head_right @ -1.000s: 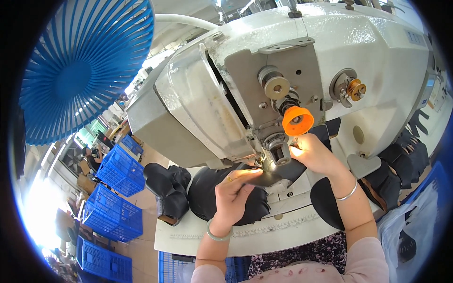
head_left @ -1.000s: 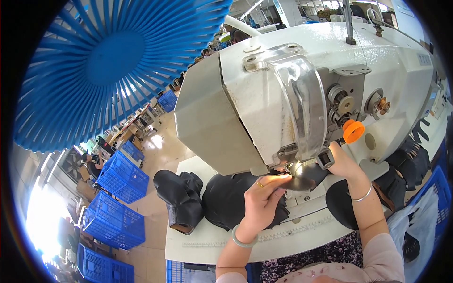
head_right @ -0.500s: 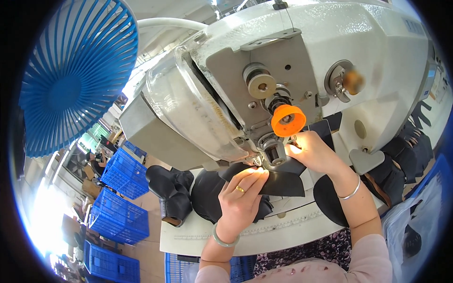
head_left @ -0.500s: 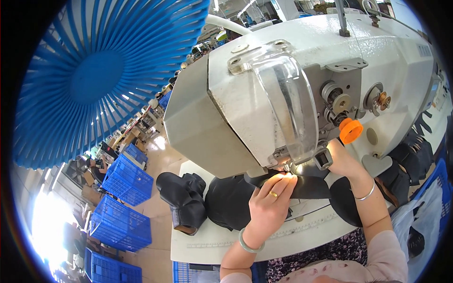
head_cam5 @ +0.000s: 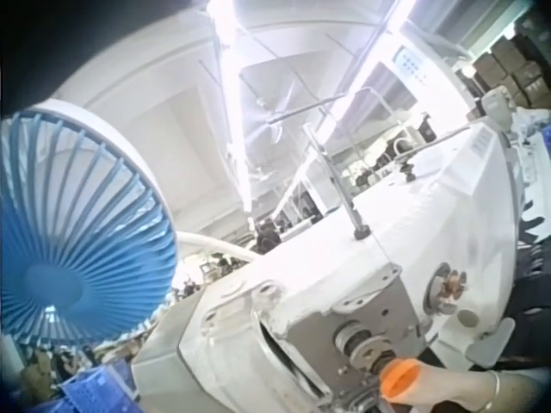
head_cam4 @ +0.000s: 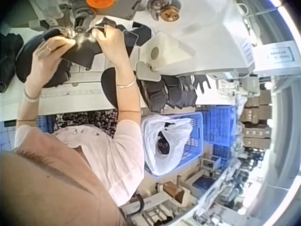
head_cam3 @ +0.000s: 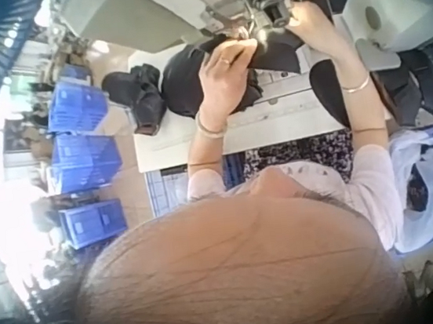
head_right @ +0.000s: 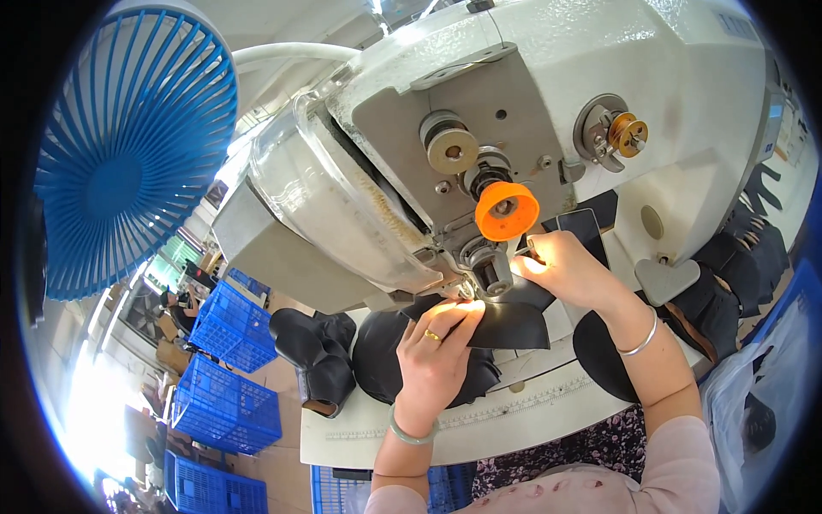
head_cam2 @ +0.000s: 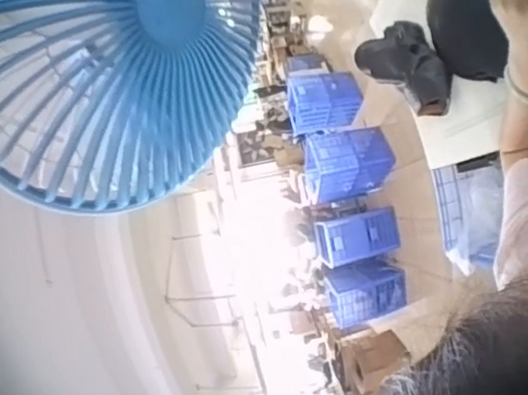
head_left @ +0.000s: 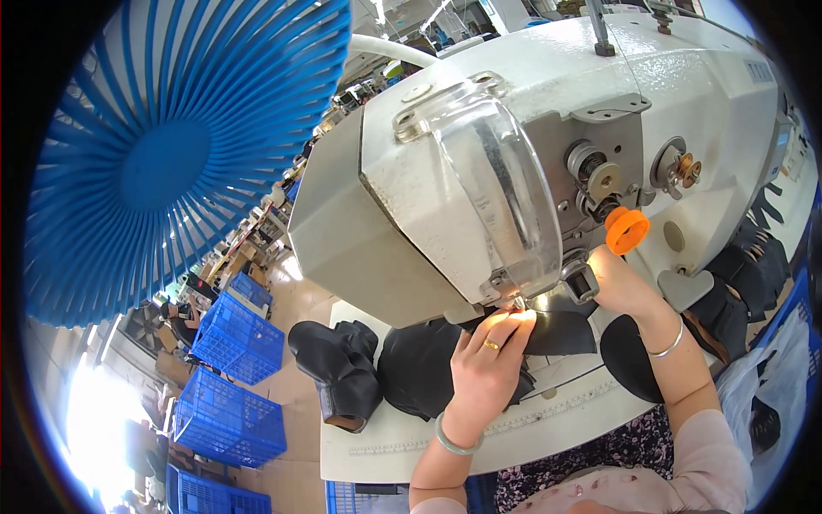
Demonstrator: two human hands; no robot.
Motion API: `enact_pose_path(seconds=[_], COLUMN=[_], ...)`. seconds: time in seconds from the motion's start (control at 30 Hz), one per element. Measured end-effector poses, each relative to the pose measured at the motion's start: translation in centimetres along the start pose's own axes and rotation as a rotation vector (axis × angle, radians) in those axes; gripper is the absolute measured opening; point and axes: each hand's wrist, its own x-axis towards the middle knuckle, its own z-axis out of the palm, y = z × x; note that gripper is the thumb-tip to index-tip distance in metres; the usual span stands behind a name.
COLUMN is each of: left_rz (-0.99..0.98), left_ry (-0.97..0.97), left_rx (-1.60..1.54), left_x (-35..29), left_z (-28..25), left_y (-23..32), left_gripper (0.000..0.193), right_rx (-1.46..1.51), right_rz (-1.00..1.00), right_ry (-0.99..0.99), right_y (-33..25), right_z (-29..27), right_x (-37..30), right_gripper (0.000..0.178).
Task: Stitching black shoe components together using an industrial sewing machine.
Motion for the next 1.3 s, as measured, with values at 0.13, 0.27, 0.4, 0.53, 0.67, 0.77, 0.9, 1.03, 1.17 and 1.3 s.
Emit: enact_pose_path(seconds=[0.13, 0.27, 0.4, 0.53, 0.67, 0.77, 0.9, 1.03, 1.17, 1.3], left_rz=[0.022, 0.016, -0.006, -0.041, -0.032, -0.026, -0.061, -0.095, -0.365, -0.084], left_ry=[0.016, -0.015, -0.051, -0.023, 0.002, 0.031, 0.071, 0.089, -0.014, -0.056], left_rx=[-0.043, -0.136, -0.2, -0.307, -0.205, -0.06, -0.056, -0.131, -0.612, -0.332], left_x=[0.1, 0.1, -0.2, -0.3, -0.3, -0.5, -0.8, -1.0, -0.9, -0.8], left_z=[-0.1, -0.2, -0.2, -0.1, 0.1, 0.3, 0.9, 1.1, 0.0, -0.4], left_y=[-0.8, -1.7, -2.3, -2.6, -2.3, -1.2, 0.8, 1.2, -0.4, -0.7], left_gripper=[0.036, 0.037, 0.035, 0.043, 0.037, 0.032, 0.037, 0.043, 0.049, 0.049], right_rx=[-0.062, -0.064, 0.036, 0.171, 0.281, 0.369, 0.527, 0.348, 0.213, 0.345], right_rz=[0.064, -0.041, 0.075, 0.264, 0.28, 0.282, 0.268, 0.28, 0.153, 0.193], right_ry=[0.029, 0.049, 0.024, 0.014, 0.03, 0.025, 0.041, -0.015, -0.081, -0.044], right_y=[0.0, 0.1, -0.2, -0.6, -0.5, -0.4, -0.3, -0.3, -0.3, -0.3], right_z=[0.3, 0.4, 0.8, 1.0, 1.4, 1.7, 2.0, 1.8, 1.6, 2.1], right_x=[-0.2, -0.4, -1.0, -2.1, -2.6, -3.1, -4.0, -4.2, -4.5, -4.6], right_gripper=[0.042, 0.042, 0.041, 0.023, 0.023, 0.021, 0.032, 0.033, 0.034, 0.039])
